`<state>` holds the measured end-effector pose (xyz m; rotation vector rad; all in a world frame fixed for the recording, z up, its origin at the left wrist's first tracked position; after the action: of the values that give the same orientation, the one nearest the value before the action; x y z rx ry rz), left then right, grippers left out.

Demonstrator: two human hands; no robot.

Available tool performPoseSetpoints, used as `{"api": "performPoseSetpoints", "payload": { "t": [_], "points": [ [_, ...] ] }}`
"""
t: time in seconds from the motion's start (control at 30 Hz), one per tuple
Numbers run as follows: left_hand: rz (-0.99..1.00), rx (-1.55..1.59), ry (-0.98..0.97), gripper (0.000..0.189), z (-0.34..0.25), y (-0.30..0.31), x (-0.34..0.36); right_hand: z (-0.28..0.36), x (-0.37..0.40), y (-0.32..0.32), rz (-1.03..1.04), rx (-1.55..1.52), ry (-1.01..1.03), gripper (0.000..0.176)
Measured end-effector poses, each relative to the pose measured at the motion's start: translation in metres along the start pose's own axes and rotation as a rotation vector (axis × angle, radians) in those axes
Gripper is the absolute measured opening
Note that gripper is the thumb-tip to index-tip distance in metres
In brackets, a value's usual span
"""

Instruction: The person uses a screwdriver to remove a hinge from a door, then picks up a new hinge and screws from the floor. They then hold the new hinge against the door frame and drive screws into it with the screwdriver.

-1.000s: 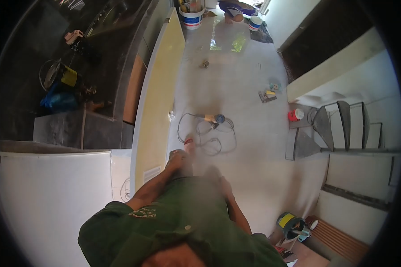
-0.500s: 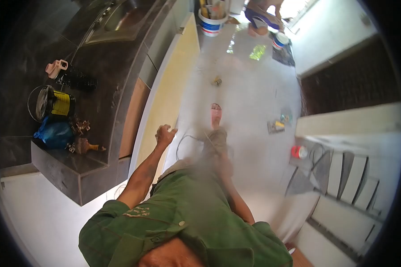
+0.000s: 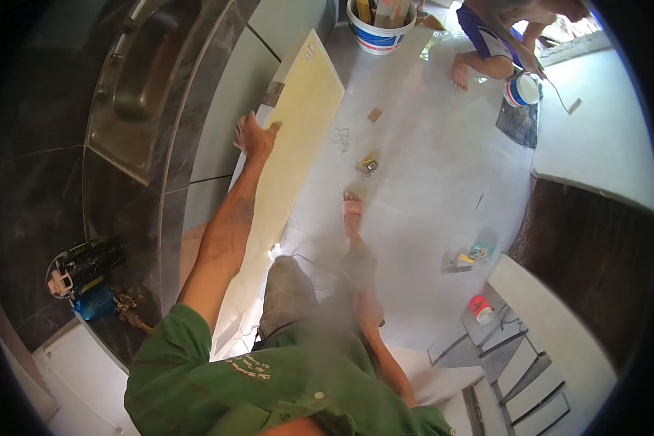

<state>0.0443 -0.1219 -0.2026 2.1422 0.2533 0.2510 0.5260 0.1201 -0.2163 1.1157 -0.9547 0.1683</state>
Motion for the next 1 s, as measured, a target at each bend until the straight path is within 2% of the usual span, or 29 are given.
{"api": "performPoseSetpoints", "payload": {
  "t": [0.13, 0.23, 0.33, 0.63, 0.93, 1.0],
  "points": [
    [0.031, 0.010, 0.100, 0.070, -0.016, -0.027, -0.052, -0.020, -0.009, 0.019, 0.066, 0.042, -0.044, 0.031],
    [0.057, -0.053, 0.105, 0.049, -0.010, -0.048, -0.070, -0.027, -0.024, 0.024, 0.092, 0.053, -0.048, 0.031],
    [0.117, 0.011, 0.103, 0.041, -0.005, -0.054, -0.074, -0.027, -0.031, 0.033, 0.117, 0.058, -0.035, 0.031],
    [-0.101, -0.013, -0.105, 0.038, -0.006, -0.047, -0.063, -0.016, -0.044, 0.038, 0.184, 0.054, -0.085, 0.034],
    [-0.058, 0.048, -0.212, 0.033, 0.020, -0.033, -0.043, 0.002, -0.038, 0.037, 0.171, 0.043, -0.112, 0.033],
    [-0.065, 0.044, -0.174, 0.029, 0.017, -0.031, -0.043, 0.004, -0.040, 0.034, 0.148, 0.067, -0.136, 0.032]
  ]
}}
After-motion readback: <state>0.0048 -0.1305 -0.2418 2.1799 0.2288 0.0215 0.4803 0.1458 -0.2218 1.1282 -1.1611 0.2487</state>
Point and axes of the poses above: each hand's wrist, its own x-axis away from the middle knuckle, its own y-axis out of the back of the hand, z = x × y, the point moved 7 cm from there along -x, towards the middle knuckle, and after that the axes turned 14 degrees about x, right-handed, at the moved point
